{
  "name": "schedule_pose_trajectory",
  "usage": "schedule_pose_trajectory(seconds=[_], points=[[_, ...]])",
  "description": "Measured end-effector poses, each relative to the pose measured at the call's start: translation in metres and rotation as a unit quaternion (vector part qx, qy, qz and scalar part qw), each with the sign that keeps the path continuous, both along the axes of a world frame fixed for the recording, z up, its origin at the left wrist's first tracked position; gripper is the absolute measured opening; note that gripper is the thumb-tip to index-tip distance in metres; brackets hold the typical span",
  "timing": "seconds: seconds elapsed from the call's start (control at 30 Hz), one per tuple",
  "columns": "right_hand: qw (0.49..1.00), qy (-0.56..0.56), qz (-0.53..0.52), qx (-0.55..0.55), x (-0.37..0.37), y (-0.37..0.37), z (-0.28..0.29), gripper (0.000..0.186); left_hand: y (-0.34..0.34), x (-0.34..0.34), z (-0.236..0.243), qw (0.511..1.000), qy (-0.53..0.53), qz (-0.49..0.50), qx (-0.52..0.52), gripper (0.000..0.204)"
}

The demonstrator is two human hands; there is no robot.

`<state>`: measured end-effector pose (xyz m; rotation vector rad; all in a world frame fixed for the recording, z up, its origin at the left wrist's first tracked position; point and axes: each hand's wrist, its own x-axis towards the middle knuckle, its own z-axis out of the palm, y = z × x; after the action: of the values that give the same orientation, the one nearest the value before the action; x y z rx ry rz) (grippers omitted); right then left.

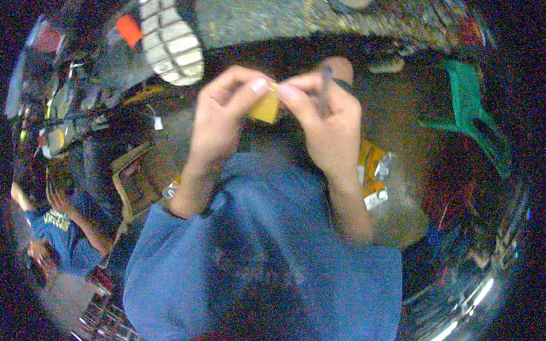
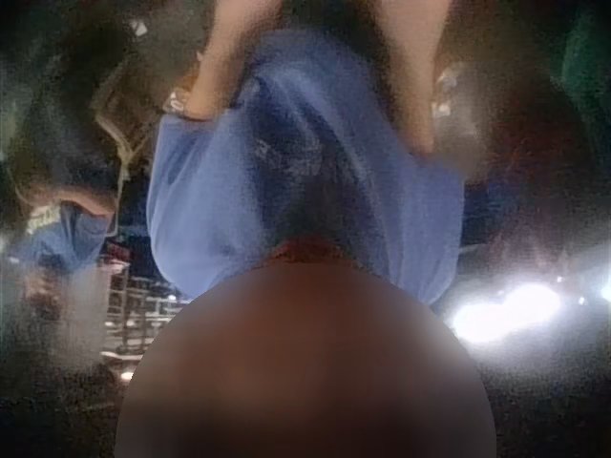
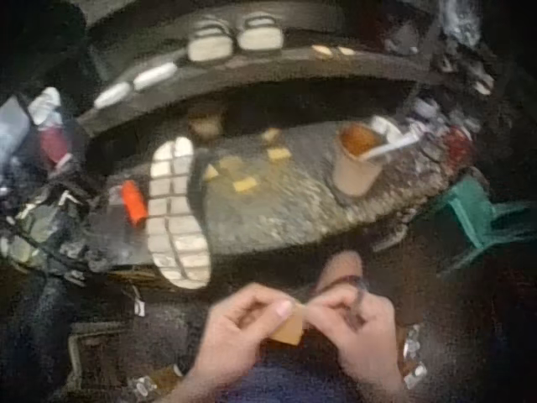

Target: The person uses a pen-like tool to mark the sole of a shoe, then cuts a yellow rubber patch with scissors and fits it into a recessed area on the sole. The person repeats the cutting and fitting process for additional patches.

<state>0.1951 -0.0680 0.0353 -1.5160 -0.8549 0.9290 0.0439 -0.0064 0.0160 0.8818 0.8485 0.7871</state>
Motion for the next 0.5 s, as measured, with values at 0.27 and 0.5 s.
schedule_pose_trajectory(seconds=[0.27,0.5], points=[[1.000,-0.007,0.011,-0.005,-0.002,0.003,-0.006,0.011,-0.003,0.000,-0.007,0.999,-0.028,-0.004,0.022,0.014],[0.998,0.053,0.015,0.001,-0.008,0.001,-0.015,0.006,0.000,-0.006,-0.013,1.000,-0.012,-0.007,0.015,0.015]])
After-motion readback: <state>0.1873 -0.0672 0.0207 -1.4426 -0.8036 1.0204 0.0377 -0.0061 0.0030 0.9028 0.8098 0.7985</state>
